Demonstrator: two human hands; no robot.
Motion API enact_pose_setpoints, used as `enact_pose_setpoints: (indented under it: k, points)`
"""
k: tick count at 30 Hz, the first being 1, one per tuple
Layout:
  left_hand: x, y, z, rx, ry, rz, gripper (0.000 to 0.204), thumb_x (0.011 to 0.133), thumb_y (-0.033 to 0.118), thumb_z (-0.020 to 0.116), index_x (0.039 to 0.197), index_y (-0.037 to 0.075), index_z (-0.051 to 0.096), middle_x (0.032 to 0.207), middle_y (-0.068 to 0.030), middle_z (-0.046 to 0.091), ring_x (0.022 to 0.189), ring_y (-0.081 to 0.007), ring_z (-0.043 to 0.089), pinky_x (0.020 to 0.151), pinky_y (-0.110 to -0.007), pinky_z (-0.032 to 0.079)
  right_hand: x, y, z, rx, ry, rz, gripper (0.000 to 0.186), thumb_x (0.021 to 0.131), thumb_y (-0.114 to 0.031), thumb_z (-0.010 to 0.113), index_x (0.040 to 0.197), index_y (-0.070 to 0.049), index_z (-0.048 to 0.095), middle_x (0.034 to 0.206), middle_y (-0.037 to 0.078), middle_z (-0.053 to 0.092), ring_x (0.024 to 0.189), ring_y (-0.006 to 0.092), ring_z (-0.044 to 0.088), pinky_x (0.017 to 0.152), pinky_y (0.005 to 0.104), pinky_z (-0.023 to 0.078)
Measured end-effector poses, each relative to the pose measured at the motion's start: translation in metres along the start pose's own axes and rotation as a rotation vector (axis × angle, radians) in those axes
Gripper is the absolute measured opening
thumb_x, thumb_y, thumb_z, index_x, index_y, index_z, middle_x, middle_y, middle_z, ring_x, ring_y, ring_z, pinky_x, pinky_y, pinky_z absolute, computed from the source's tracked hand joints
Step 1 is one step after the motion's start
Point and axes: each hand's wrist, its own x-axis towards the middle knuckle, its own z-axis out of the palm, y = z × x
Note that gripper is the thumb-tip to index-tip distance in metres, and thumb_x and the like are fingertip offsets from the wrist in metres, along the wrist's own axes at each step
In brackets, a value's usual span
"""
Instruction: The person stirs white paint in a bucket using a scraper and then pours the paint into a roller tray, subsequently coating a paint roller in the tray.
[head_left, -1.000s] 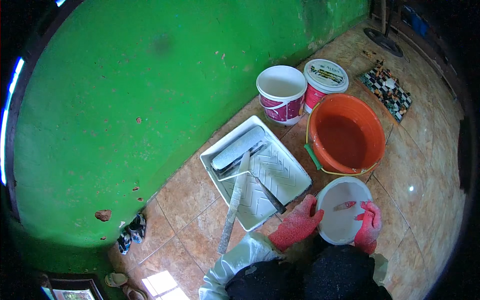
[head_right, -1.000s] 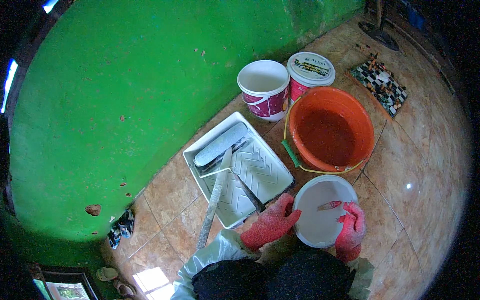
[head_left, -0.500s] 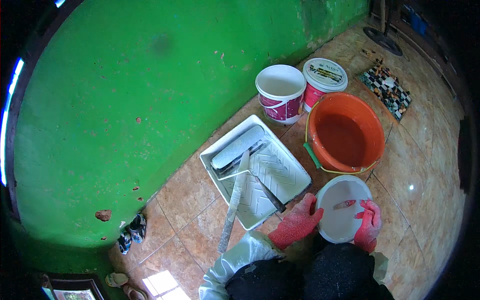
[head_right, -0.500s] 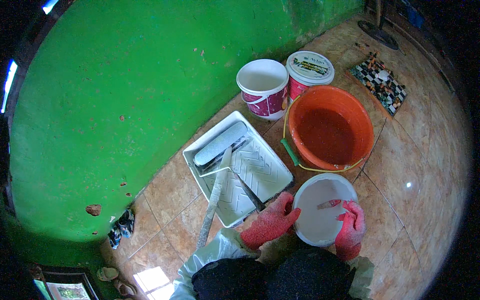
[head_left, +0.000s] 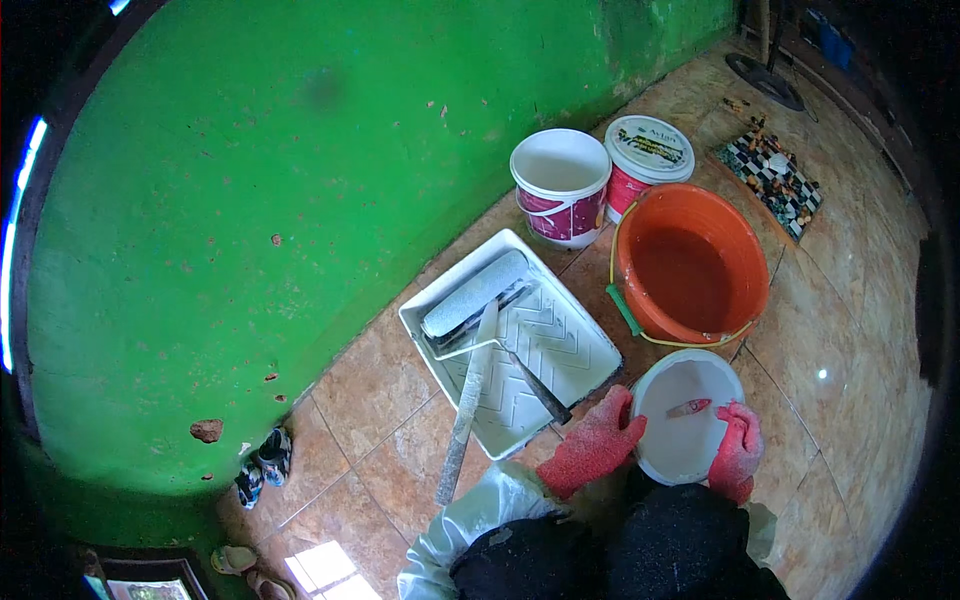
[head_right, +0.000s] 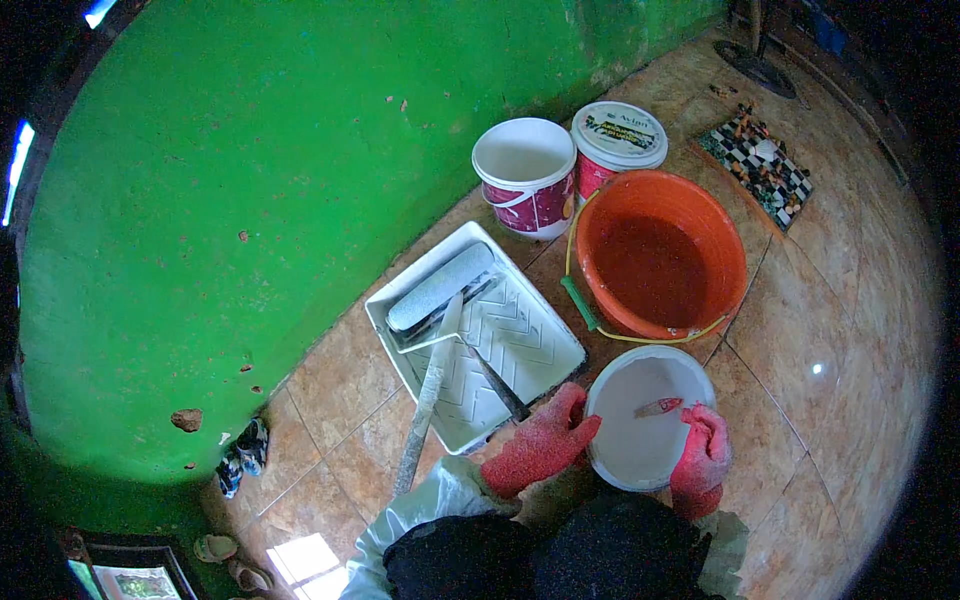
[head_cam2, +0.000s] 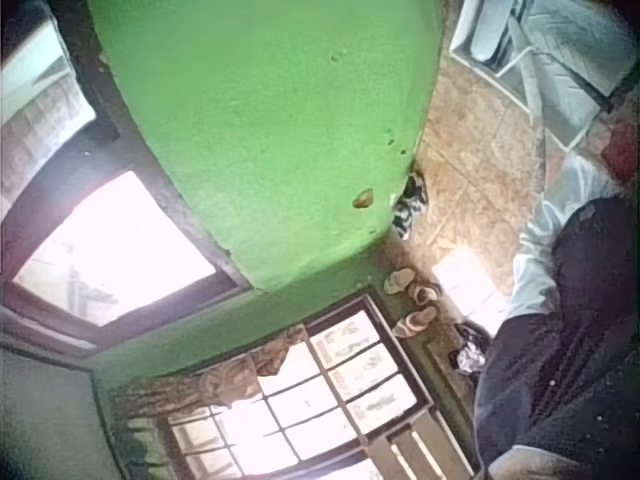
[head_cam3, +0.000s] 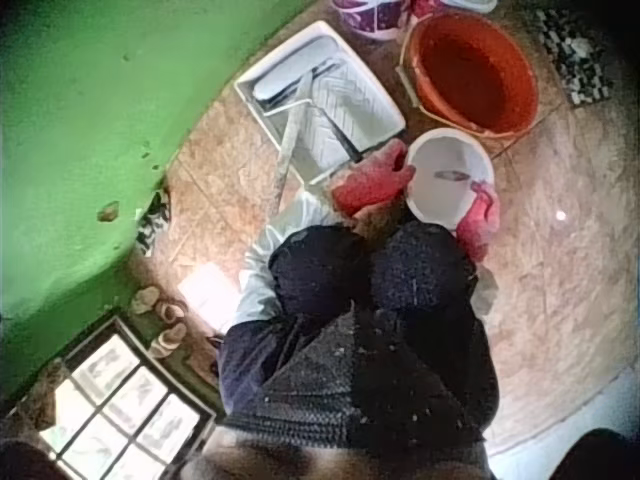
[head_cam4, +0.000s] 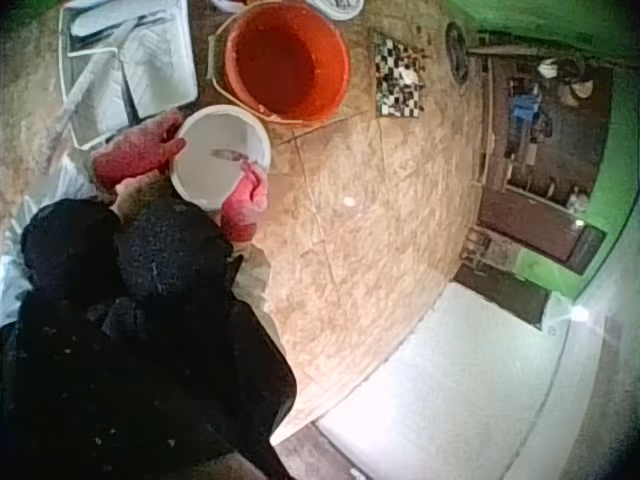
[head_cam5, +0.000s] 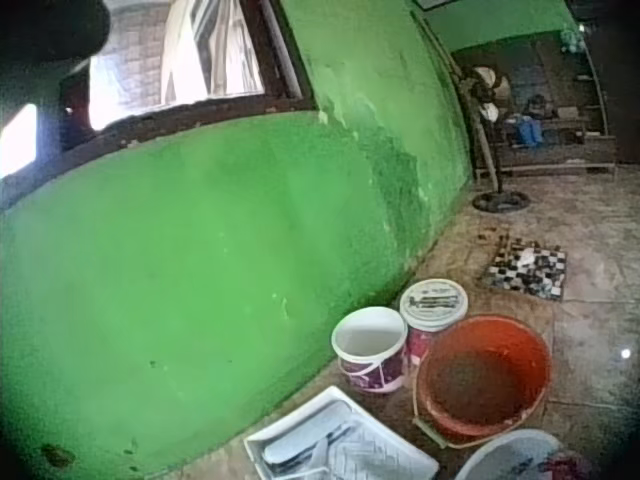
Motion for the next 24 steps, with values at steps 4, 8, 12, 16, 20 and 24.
enact_pose_setpoints:
  k: [4, 8, 12, 16, 20, 24]
  points:
    - [0.002, -0.007, 0.002, 0.063, 0.003, 0.042, 0.030, 0.086, 0.025, 0.058, 0.100, 0.000, 0.047, 0.081, -0.0132, 0.057, 0.068, -0.0199, 0.056, 0.059, -0.034, 0.046, 0.001, -0.004, -0.005, -0.082, -0.034, 0.146, 0.025, 0.087, -0.001, 0.041, 0.109, -0.003, 0.053, 0.102, 0.010, 0.060, 0.081, 0.0150, 0.056, 0.071, 0.0273, 0.046]
    - [0.008, -0.021, 0.002, -0.057, -0.103, 0.029, 0.030, 0.088, 0.025, 0.055, 0.102, 0.000, 0.044, 0.082, -0.0112, 0.056, 0.066, -0.0162, 0.057, 0.057, -0.030, 0.047, 0.004, -0.015, -0.002, -0.033, -0.061, 0.187, 0.033, 0.084, 0.001, 0.041, 0.115, -0.003, 0.051, 0.112, 0.011, 0.056, 0.080, 0.0132, 0.054, 0.068, 0.0257, 0.046]
    - [0.011, -0.019, -0.005, -0.050, -0.153, 0.013, 0.031, 0.090, 0.027, 0.054, 0.103, 0.001, 0.042, 0.081, -0.0096, 0.055, 0.067, -0.0136, 0.057, 0.057, -0.027, 0.047, 0.005, -0.002, -0.009, -0.054, -0.153, 0.211, 0.035, 0.083, 0.002, 0.040, 0.115, -0.004, 0.051, 0.113, 0.008, 0.055, 0.078, 0.0135, 0.055, 0.066, 0.0250, 0.046]
    - [0.010, -0.008, -0.010, -0.123, -0.185, -0.052, 0.032, 0.090, 0.029, 0.054, 0.102, 0.002, 0.044, 0.081, -0.0088, 0.056, 0.067, -0.0128, 0.056, 0.059, -0.027, 0.047, 0.005, 0.015, -0.013, -0.021, -0.174, 0.158, 0.034, 0.083, 0.001, 0.040, 0.116, -0.005, 0.050, 0.111, 0.010, 0.056, 0.075, 0.0133, 0.055, 0.062, 0.0243, 0.046]
    - [0.008, 0.000, -0.010, -0.129, -0.163, -0.042, 0.030, 0.089, 0.029, 0.055, 0.101, 0.003, 0.045, 0.081, -0.0084, 0.056, 0.068, -0.0131, 0.056, 0.060, -0.028, 0.047, 0.005, 0.031, -0.018, -0.056, -0.186, 0.048, 0.035, 0.084, -0.001, 0.039, 0.117, -0.006, 0.050, 0.114, 0.011, 0.055, 0.073, 0.0138, 0.057, 0.056, 0.0234, 0.047]
    - [0.011, -0.008, -0.009, -0.077, -0.126, -0.020, 0.030, 0.089, 0.029, 0.056, 0.100, 0.003, 0.046, 0.083, -0.0092, 0.056, 0.070, -0.0133, 0.055, 0.060, -0.028, 0.048, 0.005, 0.018, -0.012, -0.029, -0.157, 0.103, 0.035, 0.083, 0.001, 0.039, 0.115, -0.006, 0.051, 0.111, 0.012, 0.057, 0.072, 0.0137, 0.057, 0.055, 0.0227, 0.046]
